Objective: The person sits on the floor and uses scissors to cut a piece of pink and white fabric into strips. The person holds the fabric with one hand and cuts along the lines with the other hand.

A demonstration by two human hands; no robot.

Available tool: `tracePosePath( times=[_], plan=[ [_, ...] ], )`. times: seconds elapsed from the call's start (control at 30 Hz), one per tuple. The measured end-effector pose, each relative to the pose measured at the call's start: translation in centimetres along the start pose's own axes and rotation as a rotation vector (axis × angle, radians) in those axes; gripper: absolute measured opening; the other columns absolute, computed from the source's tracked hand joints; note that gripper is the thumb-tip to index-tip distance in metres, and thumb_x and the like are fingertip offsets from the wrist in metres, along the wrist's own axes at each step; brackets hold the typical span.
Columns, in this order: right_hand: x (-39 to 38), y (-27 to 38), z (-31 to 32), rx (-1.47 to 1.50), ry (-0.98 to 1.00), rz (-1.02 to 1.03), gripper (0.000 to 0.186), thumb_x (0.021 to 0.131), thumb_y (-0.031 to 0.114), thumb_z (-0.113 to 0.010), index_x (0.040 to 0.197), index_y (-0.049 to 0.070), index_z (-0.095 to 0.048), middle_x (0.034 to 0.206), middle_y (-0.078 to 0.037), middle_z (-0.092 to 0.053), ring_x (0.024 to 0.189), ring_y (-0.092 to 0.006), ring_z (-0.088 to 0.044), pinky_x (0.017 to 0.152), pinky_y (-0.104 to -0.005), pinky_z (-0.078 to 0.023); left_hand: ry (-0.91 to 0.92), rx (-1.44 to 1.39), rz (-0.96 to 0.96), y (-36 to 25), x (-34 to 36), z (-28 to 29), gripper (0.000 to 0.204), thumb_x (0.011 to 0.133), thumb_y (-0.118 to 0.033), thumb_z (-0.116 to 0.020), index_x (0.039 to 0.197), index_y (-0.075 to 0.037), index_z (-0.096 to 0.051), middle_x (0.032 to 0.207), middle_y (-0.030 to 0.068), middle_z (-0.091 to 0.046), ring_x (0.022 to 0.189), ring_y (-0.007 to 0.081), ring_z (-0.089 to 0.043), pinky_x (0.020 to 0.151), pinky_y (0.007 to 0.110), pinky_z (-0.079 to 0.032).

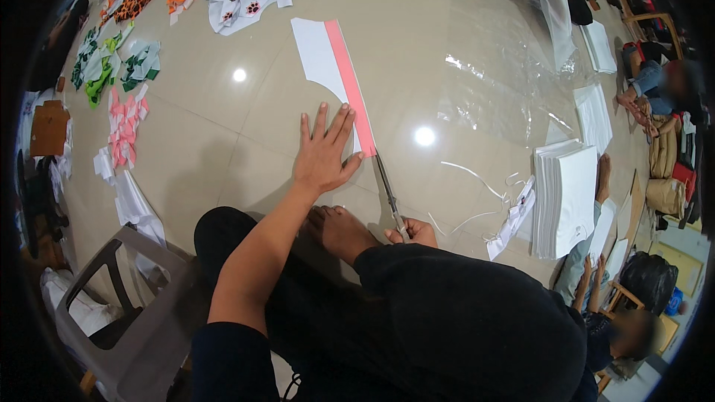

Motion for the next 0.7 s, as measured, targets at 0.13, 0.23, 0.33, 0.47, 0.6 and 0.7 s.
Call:
tracePosePath(
  times=[0.13,0.23,0.33,0.47,0.6,0.7],
  plan=[
    [0.9,-2.4,0.1,-0.035,-0.015,0.004,0.029,0.097,0.02,-0.09,0.084,0.003,-0.07,0.072,-0.001,-0.067,0.067,-0.0082,-0.057,0.061,-0.0317,-0.046,-0.033,-0.035,-0.013,-0.2,0.1,0.2,0.09,0.107,-0.058,-0.055,0.179,-0.011,-0.028,0.187,0.0073,-0.026,0.171,0.0477,-0.018,0.135,0.075,-0.009],
    [0.8,-2.1,-0.1,-0.04,-0.031,0.009,0.03,0.097,0.02,-0.09,0.084,0.003,-0.07,0.072,0.0,-0.067,0.066,-0.008,-0.056,0.06,-0.0315,-0.045,-0.054,-0.066,-0.015,-0.1,0.0,0.1,0.089,0.107,-0.056,-0.057,0.178,-0.01,-0.03,0.186,0.0087,-0.028,0.17,0.0489,-0.02,0.134,0.076,-0.01],
    [0.9,-2.4,-0.3,0.004,-0.021,0.022,0.03,0.098,0.02,-0.09,0.084,0.002,-0.07,0.072,0.0,-0.067,0.066,-0.0077,-0.056,0.06,-0.0313,-0.045,-0.064,-0.089,-0.007,0.0,0.0,0.1,0.089,0.107,-0.055,-0.057,0.179,-0.011,-0.029,0.186,0.0088,-0.028,0.17,0.0483,-0.02,0.134,0.075,-0.01],
    [1.1,-2.5,-0.4,0.018,-0.021,0.014,0.03,0.098,0.02,-0.09,0.084,0.002,-0.07,0.072,0.0,-0.067,0.066,-0.007,-0.056,0.06,-0.0307,-0.045,-0.064,-0.077,-0.007,0.1,0.0,0.0,0.088,0.107,-0.053,-0.057,0.179,-0.012,-0.028,0.186,0.0089,-0.028,0.171,0.047,-0.019,0.134,0.075,-0.01],
    [1.2,-2.8,-0.4,0.028,-0.034,0.005,0.03,0.097,0.021,-0.09,0.084,0.002,-0.07,0.072,0.0,-0.067,0.066,-0.0068,-0.056,0.06,-0.0301,-0.045,-0.055,-0.078,-0.009,-0.1,0.0,0.0,0.087,0.107,-0.052,-0.057,0.18,-0.013,-0.027,0.186,0.0086,-0.028,0.171,0.0464,-0.018,0.134,0.075,-0.009],
    [1.1,-2.1,-0.5,0.018,-0.037,0.02,0.031,0.097,0.021,-0.091,0.084,0.002,-0.071,0.072,0.0,-0.067,0.066,-0.0069,-0.055,0.06,-0.03,-0.045,-0.051,-0.082,-0.005,0.0,0.0,0.0,0.088,0.107,-0.052,-0.057,0.18,-0.013,-0.027,0.187,0.0085,-0.028,0.172,0.0461,-0.017,0.135,0.075,-0.009]
  ],
)
Point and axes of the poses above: each hand's wrist, its own x-axis towards the middle knuckle, its own z-axis out of the back of the hand, y = z × x, the point moved 6 cm from there along x, towards the middle knuckle
